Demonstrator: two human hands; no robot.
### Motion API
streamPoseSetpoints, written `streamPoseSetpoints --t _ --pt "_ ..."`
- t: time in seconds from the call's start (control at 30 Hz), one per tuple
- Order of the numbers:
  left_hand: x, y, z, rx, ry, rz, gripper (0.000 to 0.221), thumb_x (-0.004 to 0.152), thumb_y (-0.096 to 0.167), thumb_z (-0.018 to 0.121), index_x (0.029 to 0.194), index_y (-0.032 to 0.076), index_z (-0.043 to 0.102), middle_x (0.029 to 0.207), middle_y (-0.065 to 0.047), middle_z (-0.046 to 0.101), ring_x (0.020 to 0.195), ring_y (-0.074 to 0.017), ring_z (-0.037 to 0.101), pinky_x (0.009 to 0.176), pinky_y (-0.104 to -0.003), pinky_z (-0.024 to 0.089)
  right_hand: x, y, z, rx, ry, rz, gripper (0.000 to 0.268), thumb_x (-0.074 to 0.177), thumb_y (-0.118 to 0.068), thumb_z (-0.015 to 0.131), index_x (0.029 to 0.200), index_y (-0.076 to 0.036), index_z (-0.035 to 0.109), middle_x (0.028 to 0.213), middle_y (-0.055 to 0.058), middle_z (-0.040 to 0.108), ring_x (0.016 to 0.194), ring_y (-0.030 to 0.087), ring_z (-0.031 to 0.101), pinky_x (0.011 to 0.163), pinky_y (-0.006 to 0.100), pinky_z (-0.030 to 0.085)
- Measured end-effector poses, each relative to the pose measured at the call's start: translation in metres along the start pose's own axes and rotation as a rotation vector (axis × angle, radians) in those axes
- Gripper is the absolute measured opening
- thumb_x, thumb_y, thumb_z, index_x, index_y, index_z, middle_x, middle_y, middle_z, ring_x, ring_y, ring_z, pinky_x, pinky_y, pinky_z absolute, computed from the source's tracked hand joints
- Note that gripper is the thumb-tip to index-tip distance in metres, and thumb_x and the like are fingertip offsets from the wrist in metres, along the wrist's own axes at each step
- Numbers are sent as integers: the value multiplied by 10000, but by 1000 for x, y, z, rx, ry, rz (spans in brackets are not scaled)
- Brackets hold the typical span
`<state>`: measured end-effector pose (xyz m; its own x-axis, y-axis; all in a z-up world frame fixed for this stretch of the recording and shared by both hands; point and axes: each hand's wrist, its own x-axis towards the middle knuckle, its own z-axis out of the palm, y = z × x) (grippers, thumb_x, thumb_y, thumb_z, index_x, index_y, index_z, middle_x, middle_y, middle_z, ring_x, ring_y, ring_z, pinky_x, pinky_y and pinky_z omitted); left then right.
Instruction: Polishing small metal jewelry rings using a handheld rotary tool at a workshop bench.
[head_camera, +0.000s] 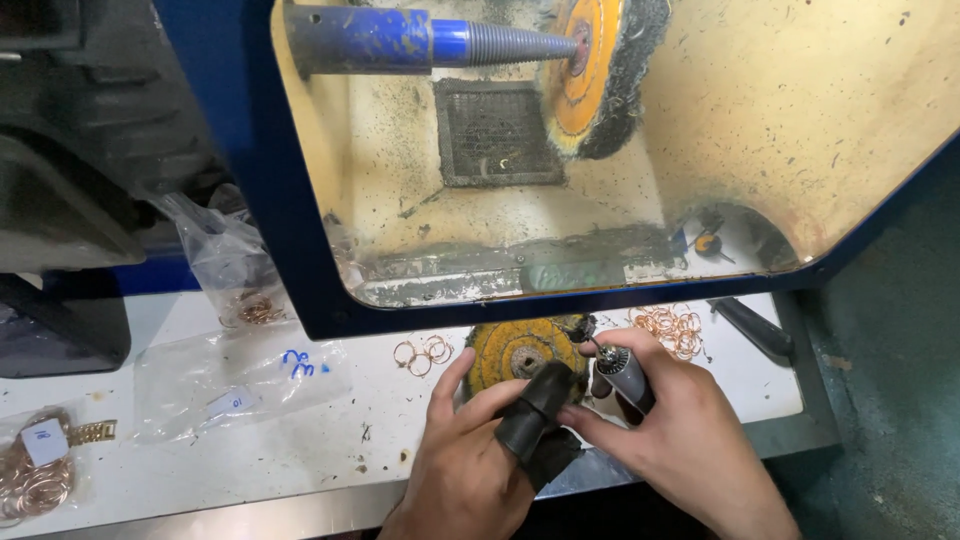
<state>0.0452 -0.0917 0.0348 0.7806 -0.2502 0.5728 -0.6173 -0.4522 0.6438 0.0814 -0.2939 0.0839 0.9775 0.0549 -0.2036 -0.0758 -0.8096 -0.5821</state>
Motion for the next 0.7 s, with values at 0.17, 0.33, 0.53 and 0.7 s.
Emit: streamPoseSetpoints --t 0.17,0.33,0.53,0.7 --pt "-5 -9 5 -47 -94 -28 198 811 6 665 1009 -4 665 1011 -134 744 1195 -326 649 1110 -723 300 3 0 3 -42 -30 -37 629 634 -370 959 1177 -251 664 1036 -76 818 914 122 813 794 261 564" --pt "-6 -8 -1 -100 -124 -54 257 836 54 774 1054 -12 653 1051 -109 732 1240 -335 627 1134 -694 297 6 -1 1 -51 -63 33 628 628 -378 969 1169 -264 671 1002 -79 835 895 114 821 775 252 567" --pt "-16 -15 1 2 -72 -182 421 839 135 733 1232 17 639 1165 -67 676 1210 -330 615 1145 -653 363 9 -5 -1 -75 -77 63 673 618 -461 964 1195 -259 682 1106 -103 815 975 113 784 849 254 534" --pt "-8 -15 -3 -38 -130 -168 502 811 104 748 1287 9 617 1292 -96 620 1301 -365 550 1194 -674 267 16 -16 -4 -98 -138 253 673 589 -420 994 1187 -324 699 930 -108 844 790 98 780 768 234 543"
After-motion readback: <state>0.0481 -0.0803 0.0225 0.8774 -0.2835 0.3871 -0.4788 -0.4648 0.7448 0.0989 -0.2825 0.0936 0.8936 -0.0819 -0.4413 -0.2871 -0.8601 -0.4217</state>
